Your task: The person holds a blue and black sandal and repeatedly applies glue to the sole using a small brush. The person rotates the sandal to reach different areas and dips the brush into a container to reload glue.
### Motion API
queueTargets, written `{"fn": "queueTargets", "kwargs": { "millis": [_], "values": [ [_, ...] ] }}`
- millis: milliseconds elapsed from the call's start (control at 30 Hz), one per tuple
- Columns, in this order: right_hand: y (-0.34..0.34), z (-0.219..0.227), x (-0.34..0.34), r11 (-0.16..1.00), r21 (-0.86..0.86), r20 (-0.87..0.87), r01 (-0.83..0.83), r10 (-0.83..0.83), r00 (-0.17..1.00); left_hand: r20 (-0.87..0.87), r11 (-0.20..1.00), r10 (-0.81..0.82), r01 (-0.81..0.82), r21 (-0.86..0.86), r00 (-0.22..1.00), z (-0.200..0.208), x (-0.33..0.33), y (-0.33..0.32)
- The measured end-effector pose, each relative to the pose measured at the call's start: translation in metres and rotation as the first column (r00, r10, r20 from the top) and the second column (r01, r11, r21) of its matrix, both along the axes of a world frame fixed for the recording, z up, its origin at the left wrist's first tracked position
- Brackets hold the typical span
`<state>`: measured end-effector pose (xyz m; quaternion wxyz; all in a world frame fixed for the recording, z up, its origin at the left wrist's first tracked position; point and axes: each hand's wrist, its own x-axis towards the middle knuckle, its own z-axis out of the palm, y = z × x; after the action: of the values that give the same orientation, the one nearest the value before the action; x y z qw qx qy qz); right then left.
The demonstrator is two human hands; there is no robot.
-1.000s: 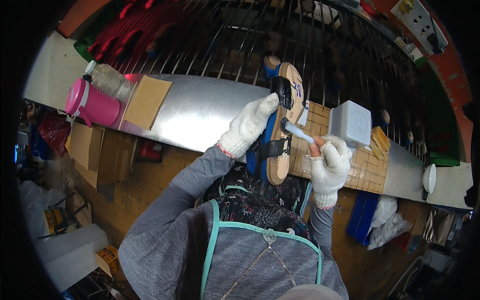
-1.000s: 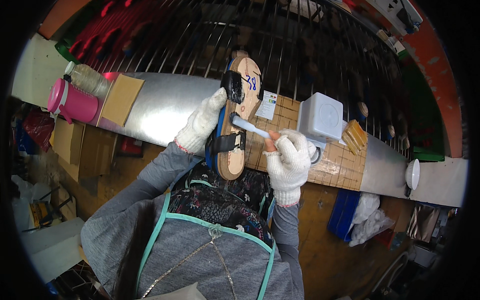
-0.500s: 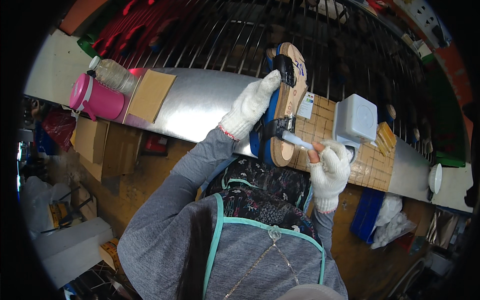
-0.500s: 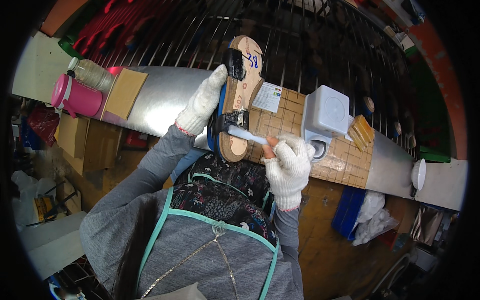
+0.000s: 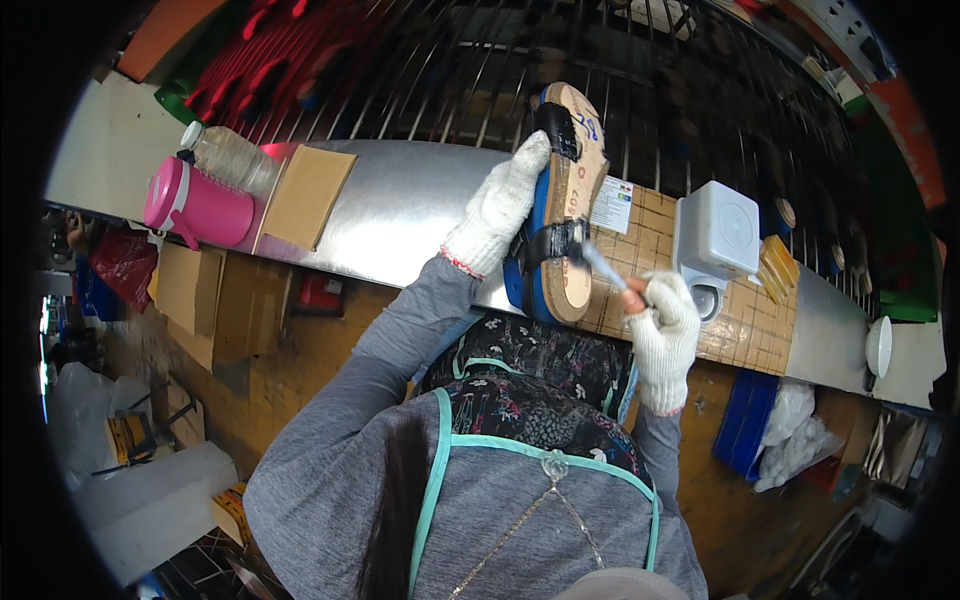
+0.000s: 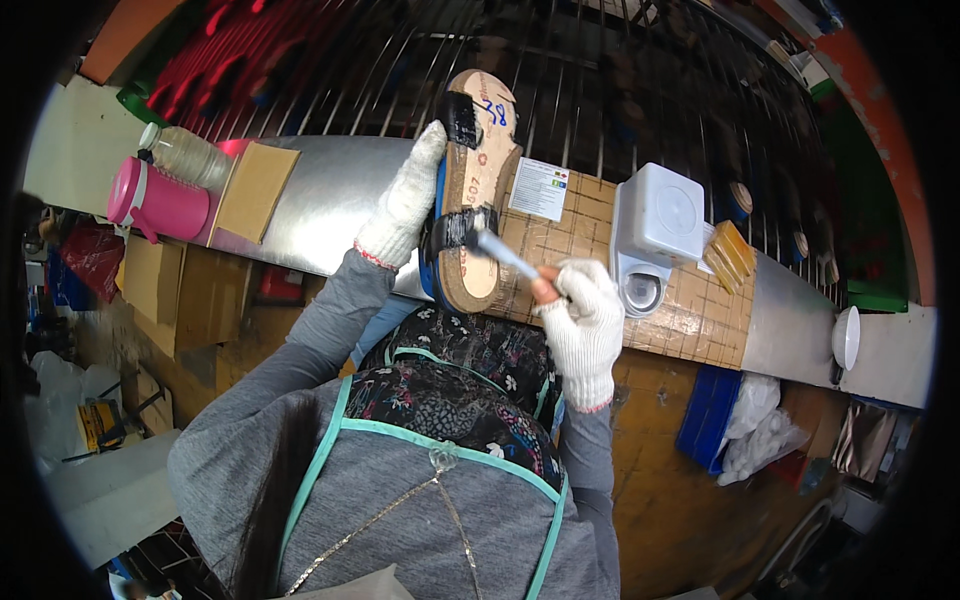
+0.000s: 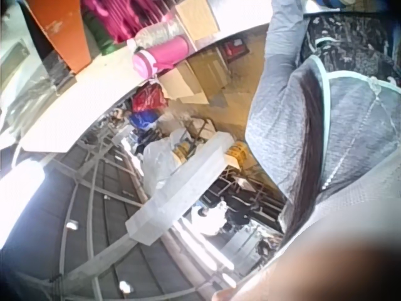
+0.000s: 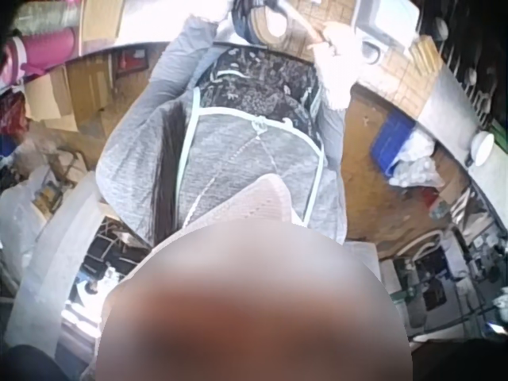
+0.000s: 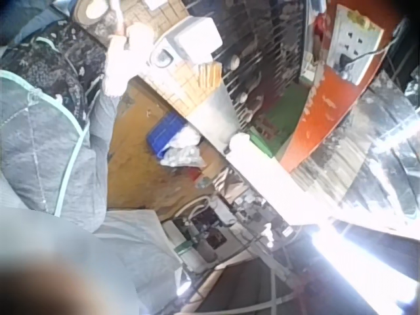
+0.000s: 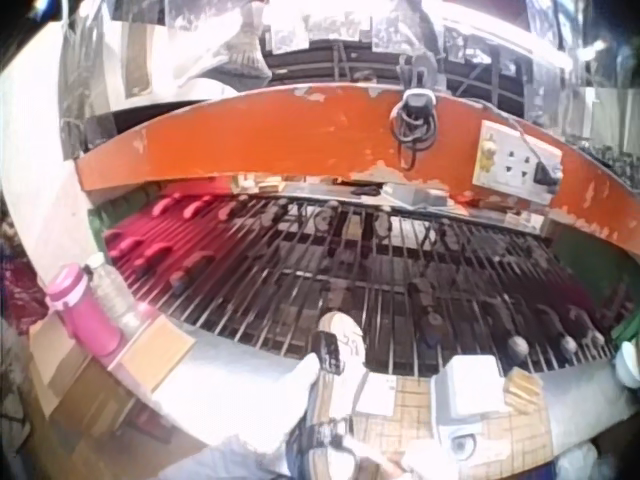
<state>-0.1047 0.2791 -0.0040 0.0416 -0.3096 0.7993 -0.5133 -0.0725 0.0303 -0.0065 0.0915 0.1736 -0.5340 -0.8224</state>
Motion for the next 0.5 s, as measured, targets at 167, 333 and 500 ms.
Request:
{"fn": "queueTargets", "kwargs": {
  "millis": [167, 333, 500],
  "values": [
    [0.013, 0.003, 0.011, 0.999, 0.027, 0.031, -0.035, 0.035, 0.999, 0.006, 0.983, 0.058, -0.056, -0.174, 0.998, -0.006, 0.006, -0.009],
    [0.004, 0.010, 0.005, 0.990, 0.138, -0.259, 0.024, 0.013, 0.966, 0.058, 0.978, 0.091, -0.079, -0.193, 0.994, 0.003, 0.009, -0.004],
    [-0.004, 0.021, 0.003, 0.978, 0.198, -0.419, 0.064, 0.025, 0.908, 0.071, 0.983, 0.094, -0.081, -0.166, 0.993, 0.013, 0.014, -0.002]
  ]
}}
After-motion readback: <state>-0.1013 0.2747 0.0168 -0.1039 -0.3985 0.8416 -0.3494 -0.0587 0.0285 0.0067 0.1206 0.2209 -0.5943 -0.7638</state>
